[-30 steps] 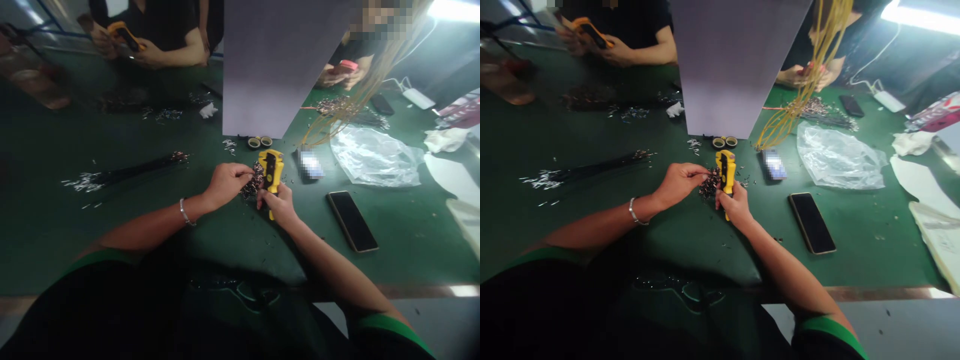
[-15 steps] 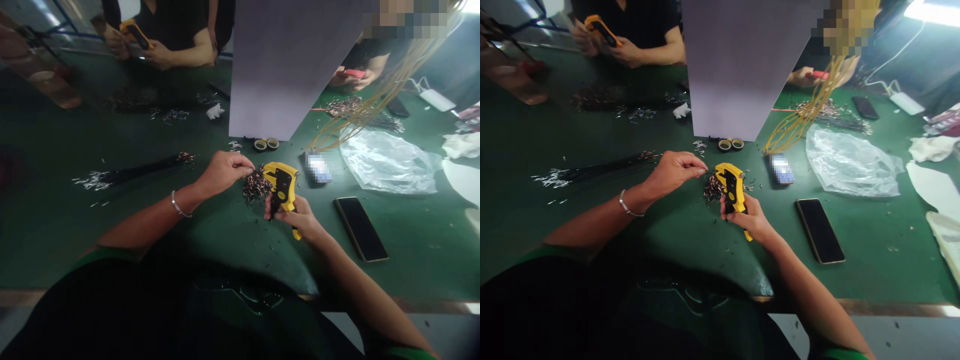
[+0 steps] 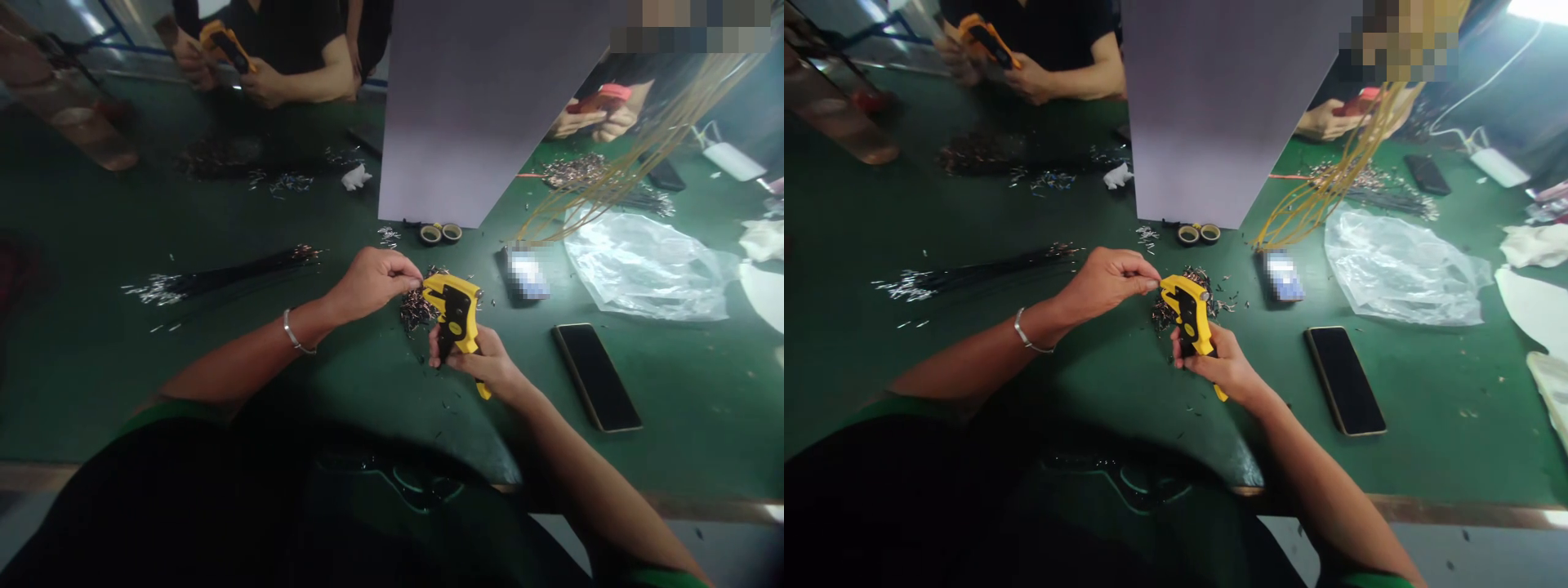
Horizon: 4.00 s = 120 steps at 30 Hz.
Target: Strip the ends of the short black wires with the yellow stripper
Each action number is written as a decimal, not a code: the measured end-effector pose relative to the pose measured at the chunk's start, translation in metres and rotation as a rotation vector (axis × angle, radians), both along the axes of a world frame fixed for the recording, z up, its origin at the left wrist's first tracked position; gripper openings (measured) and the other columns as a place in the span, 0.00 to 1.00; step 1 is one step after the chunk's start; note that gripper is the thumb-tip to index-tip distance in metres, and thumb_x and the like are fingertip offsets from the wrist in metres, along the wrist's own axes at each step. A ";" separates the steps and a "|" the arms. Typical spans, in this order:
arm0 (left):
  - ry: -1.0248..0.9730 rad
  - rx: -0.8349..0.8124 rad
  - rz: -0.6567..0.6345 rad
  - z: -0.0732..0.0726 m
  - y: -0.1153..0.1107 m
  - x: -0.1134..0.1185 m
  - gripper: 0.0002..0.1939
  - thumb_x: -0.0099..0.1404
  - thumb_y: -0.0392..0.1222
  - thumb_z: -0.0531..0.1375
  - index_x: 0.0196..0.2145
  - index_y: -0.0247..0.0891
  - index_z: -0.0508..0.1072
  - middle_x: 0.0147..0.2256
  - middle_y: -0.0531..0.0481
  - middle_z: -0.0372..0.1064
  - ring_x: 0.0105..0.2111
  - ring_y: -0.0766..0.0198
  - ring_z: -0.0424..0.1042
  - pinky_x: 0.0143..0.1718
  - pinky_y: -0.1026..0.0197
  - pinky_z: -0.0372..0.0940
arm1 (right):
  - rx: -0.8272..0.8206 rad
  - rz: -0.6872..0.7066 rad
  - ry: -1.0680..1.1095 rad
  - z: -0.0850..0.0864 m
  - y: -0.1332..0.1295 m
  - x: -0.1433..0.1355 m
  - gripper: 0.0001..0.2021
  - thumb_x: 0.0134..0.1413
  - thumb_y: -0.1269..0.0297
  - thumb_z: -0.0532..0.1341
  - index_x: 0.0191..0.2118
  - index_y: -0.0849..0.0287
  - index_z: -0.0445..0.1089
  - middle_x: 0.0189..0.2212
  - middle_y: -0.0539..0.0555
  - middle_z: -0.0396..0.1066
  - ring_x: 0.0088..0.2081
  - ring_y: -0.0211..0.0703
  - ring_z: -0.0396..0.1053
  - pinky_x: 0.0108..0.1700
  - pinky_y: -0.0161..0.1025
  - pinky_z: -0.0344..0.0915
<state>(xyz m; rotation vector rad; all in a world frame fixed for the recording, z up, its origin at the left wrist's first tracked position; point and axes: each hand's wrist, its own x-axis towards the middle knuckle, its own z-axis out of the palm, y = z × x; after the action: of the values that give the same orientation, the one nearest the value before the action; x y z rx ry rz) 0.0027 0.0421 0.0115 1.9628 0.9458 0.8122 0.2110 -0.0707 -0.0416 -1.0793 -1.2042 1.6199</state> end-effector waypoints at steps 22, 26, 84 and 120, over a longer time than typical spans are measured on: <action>0.008 -0.061 -0.100 -0.011 0.011 -0.001 0.06 0.57 0.35 0.62 0.29 0.36 0.81 0.27 0.50 0.77 0.27 0.69 0.71 0.32 0.64 0.65 | 0.051 -0.031 -0.023 -0.016 -0.003 -0.002 0.08 0.44 0.71 0.66 0.35 0.60 0.71 0.25 0.49 0.70 0.23 0.38 0.68 0.29 0.39 0.66; 0.011 -0.102 -0.108 -0.014 0.014 -0.001 0.06 0.57 0.35 0.62 0.30 0.36 0.81 0.27 0.50 0.77 0.27 0.69 0.71 0.32 0.64 0.65 | 0.034 -0.034 -0.017 -0.017 -0.003 -0.003 0.07 0.44 0.71 0.65 0.33 0.60 0.70 0.24 0.48 0.69 0.22 0.37 0.66 0.27 0.38 0.65; 0.032 0.240 0.043 -0.014 0.002 0.003 0.08 0.61 0.35 0.60 0.31 0.38 0.81 0.29 0.50 0.77 0.29 0.67 0.72 0.34 0.64 0.65 | 0.069 -0.193 0.089 -0.004 0.006 -0.001 0.12 0.40 0.69 0.65 0.36 0.58 0.68 0.29 0.50 0.69 0.28 0.41 0.67 0.34 0.44 0.67; 0.090 0.572 0.101 -0.026 -0.025 0.013 0.09 0.64 0.33 0.58 0.30 0.38 0.78 0.24 0.53 0.73 0.25 0.69 0.69 0.27 0.66 0.61 | 0.142 -0.321 0.106 -0.009 0.008 -0.002 0.09 0.41 0.71 0.63 0.32 0.58 0.66 0.24 0.47 0.67 0.23 0.38 0.66 0.27 0.39 0.65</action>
<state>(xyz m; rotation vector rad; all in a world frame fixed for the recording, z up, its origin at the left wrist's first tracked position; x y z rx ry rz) 0.0154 0.0167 -0.0149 2.4682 0.9388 1.1553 0.2089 -0.0629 -0.0510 -1.0242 -1.0030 1.3085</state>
